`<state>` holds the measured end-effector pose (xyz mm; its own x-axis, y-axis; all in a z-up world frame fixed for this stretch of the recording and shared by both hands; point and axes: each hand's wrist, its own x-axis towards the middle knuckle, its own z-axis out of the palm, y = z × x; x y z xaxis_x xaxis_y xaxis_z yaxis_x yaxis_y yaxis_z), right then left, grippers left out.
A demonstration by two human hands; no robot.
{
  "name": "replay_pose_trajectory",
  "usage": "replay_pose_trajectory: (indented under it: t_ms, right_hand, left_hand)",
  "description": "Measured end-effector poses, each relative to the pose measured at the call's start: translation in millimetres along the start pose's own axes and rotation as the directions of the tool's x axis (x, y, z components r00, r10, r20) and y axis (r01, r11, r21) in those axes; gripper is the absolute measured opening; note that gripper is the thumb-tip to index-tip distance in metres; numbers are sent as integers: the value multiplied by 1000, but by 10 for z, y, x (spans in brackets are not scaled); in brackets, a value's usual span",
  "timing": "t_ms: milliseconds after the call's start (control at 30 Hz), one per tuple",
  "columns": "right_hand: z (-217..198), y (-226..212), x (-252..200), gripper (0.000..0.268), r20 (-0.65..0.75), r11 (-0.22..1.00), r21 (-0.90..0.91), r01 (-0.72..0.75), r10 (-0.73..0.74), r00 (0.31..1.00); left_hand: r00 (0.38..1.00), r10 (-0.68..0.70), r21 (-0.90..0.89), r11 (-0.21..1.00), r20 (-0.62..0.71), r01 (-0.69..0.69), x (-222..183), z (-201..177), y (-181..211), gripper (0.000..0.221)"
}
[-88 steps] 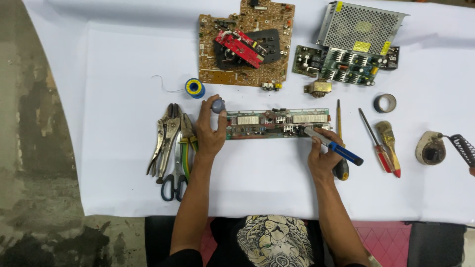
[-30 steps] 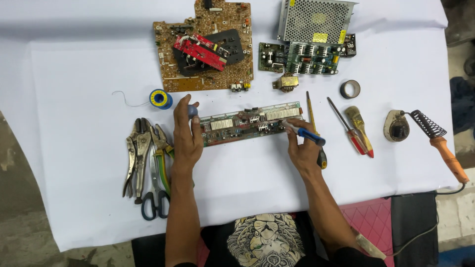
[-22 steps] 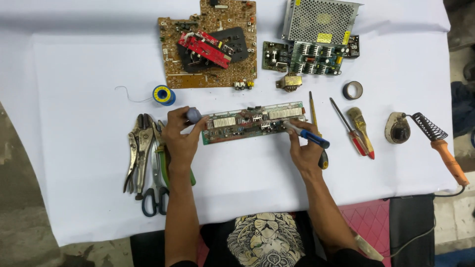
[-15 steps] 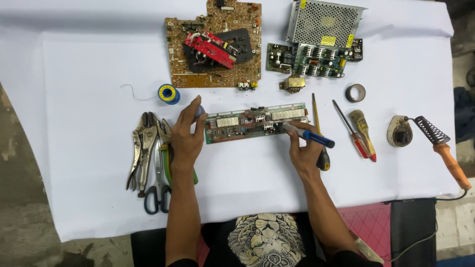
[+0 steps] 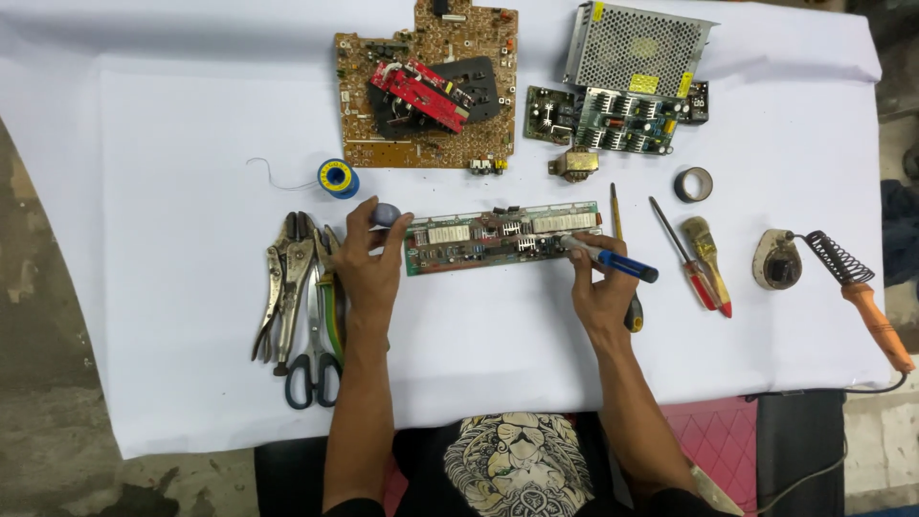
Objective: Repairing a circuit board using a soldering iron and a desoldering pump on a workbench
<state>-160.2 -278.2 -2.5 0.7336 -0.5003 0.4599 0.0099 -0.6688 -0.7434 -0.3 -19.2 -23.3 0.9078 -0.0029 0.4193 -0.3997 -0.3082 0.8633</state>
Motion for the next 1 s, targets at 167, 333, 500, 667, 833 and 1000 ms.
replay_pose_trajectory:
  t_ms: [167, 333, 500, 667, 833, 1000]
  right_hand:
    - [11, -44, 54, 15, 20, 998, 62, -30, 29, 999]
    - [125, -33, 93, 17, 36, 975, 191, -117, 112, 993]
    - [59, 76, 147, 11, 127, 987, 135, -90, 73, 989]
    - [-43, 20, 100, 17, 61, 999, -26, 40, -39, 997]
    - [-20, 217, -76, 16, -18, 996, 81, -45, 47, 999]
    - [-27, 220, -69, 19, -44, 969, 233, -87, 100, 994]
  left_hand:
    - [988, 93, -21, 996, 120, -91, 37, -63, 170, 41]
    - [950, 98, -111, 992, 297, -68, 126, -215, 309, 41]
    - [950, 81, -86, 995, 300, -58, 88, -186, 150, 48]
    - [988, 109, -32, 994, 107, -107, 31, -56, 73, 46]
    - [992, 112, -91, 990, 57, -106, 55, -75, 104, 39]
    - [964, 84, -149, 988, 252, -47, 17, -57, 235, 40]
